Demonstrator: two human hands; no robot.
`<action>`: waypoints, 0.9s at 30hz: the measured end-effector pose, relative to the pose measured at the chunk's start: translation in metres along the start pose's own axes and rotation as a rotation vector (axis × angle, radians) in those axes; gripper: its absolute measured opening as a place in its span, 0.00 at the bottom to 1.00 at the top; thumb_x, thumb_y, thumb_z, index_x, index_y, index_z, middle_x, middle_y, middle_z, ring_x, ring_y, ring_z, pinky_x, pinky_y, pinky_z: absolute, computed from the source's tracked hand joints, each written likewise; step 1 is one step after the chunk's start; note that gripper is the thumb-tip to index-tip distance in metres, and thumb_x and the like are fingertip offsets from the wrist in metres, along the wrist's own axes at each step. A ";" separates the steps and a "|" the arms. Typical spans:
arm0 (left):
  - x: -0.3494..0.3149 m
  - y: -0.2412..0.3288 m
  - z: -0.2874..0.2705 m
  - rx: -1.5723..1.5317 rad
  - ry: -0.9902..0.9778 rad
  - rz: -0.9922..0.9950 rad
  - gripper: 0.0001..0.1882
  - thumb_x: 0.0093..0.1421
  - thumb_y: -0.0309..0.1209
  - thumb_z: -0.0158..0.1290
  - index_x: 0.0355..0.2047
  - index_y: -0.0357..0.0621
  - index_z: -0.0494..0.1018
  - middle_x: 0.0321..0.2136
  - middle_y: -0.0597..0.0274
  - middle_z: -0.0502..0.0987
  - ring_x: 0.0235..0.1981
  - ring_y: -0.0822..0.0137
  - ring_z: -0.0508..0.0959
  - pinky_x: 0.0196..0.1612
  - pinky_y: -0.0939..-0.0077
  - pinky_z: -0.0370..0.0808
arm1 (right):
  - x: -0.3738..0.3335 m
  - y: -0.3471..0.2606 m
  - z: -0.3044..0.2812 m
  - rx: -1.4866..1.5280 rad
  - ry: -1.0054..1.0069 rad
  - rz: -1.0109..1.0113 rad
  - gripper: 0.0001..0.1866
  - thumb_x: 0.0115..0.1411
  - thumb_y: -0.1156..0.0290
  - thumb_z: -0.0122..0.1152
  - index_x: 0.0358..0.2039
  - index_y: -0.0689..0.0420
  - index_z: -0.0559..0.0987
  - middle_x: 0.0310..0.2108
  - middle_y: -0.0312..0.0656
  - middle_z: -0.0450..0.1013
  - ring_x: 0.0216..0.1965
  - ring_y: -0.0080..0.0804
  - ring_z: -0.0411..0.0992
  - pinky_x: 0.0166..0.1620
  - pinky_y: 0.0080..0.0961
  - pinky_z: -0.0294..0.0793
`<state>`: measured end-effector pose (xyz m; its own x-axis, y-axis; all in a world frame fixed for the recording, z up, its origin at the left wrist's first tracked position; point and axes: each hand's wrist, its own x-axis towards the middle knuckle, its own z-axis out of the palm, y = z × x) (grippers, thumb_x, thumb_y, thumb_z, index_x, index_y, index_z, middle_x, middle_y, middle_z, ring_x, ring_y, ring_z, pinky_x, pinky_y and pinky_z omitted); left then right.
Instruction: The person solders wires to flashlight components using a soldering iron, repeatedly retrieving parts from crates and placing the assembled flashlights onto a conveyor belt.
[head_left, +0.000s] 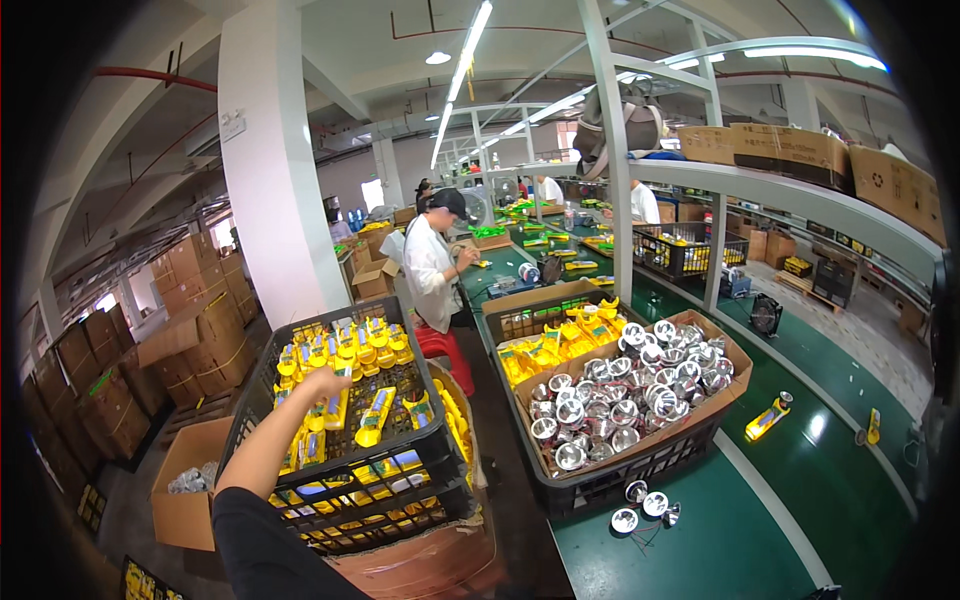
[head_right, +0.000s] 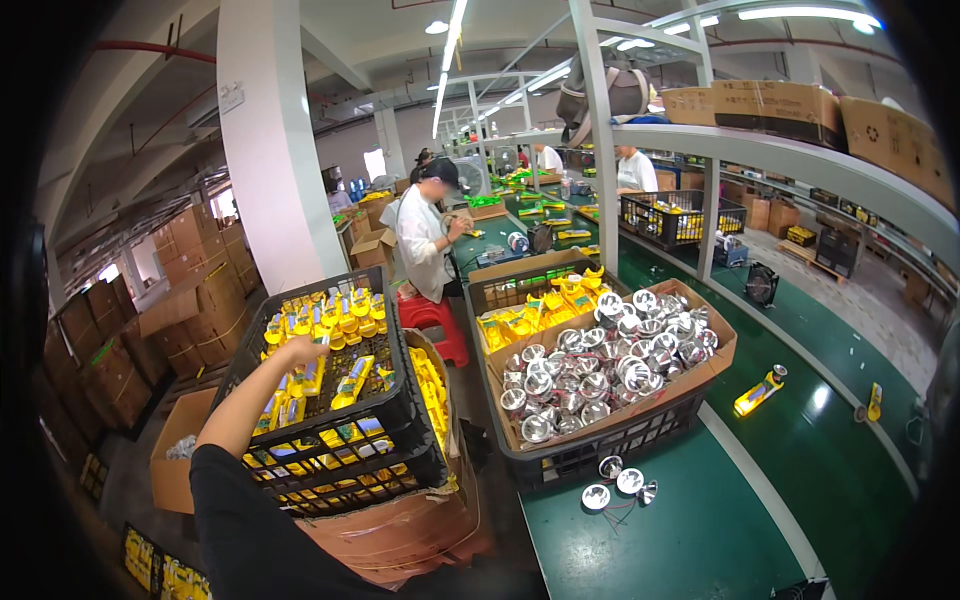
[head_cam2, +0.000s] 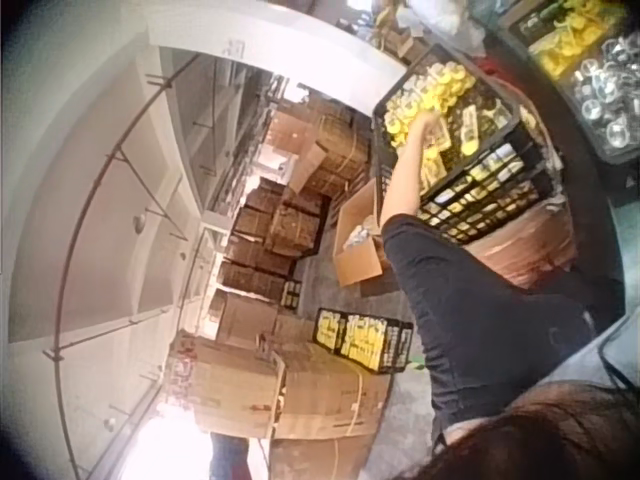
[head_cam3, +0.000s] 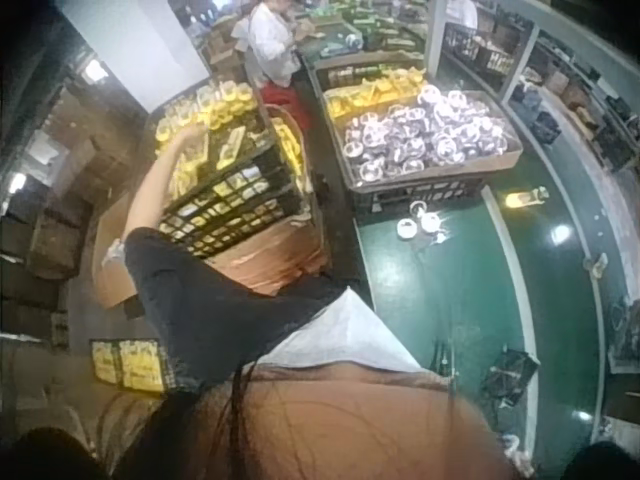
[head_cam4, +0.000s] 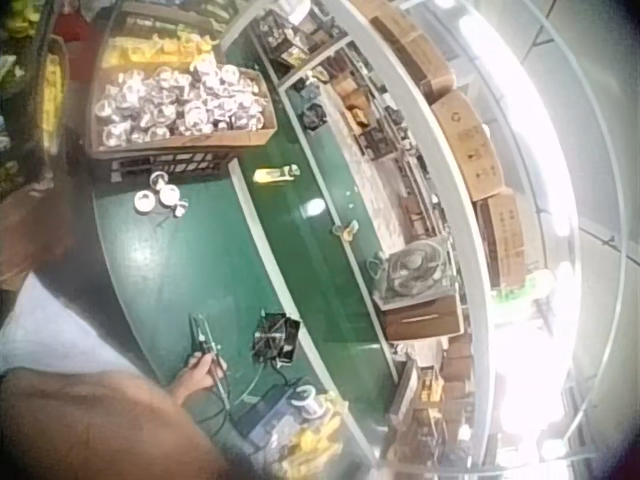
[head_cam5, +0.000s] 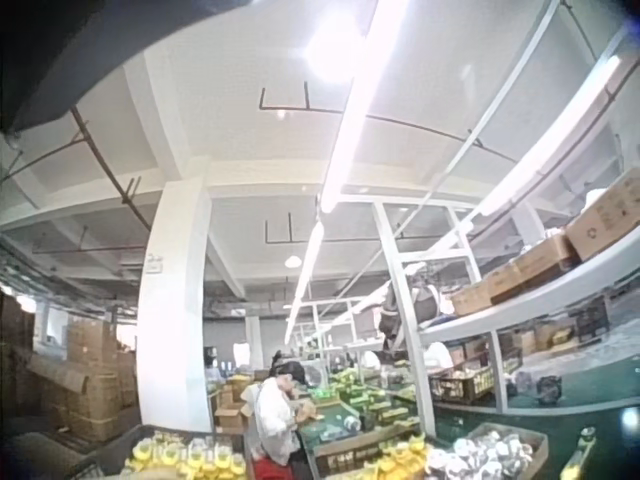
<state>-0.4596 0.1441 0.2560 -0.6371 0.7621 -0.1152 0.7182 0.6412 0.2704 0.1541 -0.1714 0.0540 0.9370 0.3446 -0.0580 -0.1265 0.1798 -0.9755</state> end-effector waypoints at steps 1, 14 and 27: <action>-0.007 0.011 -0.010 -0.032 0.029 0.044 0.29 0.47 0.50 0.52 0.35 0.32 0.71 0.27 0.49 0.76 0.26 0.55 0.76 0.22 0.59 0.74 | 0.001 0.002 -0.002 0.001 0.011 0.001 0.03 0.53 0.75 0.47 0.28 0.60 0.66 0.16 0.36 0.63 0.14 0.19 0.58 0.18 0.14 0.58; -0.189 0.250 0.025 -0.098 -0.024 1.655 0.24 0.43 0.36 0.59 0.42 0.43 0.70 0.34 0.52 0.73 0.38 0.59 0.73 0.43 0.68 0.69 | 0.009 0.012 -0.007 -0.066 0.121 -0.128 0.08 0.55 0.72 0.51 0.32 0.63 0.67 0.15 0.40 0.65 0.14 0.22 0.61 0.18 0.16 0.61; -0.413 0.299 0.313 0.205 -0.413 2.781 0.06 0.44 0.30 0.51 0.25 0.54 0.74 0.31 0.67 0.70 0.42 0.64 0.68 0.57 0.57 0.55 | 0.011 0.020 -0.013 0.005 0.425 -0.449 0.08 0.54 0.73 0.52 0.30 0.63 0.66 0.16 0.39 0.64 0.15 0.21 0.60 0.17 0.13 0.58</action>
<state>0.1059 0.0486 0.0853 0.8593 -0.5114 0.0088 -0.5113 -0.8585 0.0400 0.1665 -0.1757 0.0306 0.9468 -0.1629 0.2775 0.3097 0.2270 -0.9234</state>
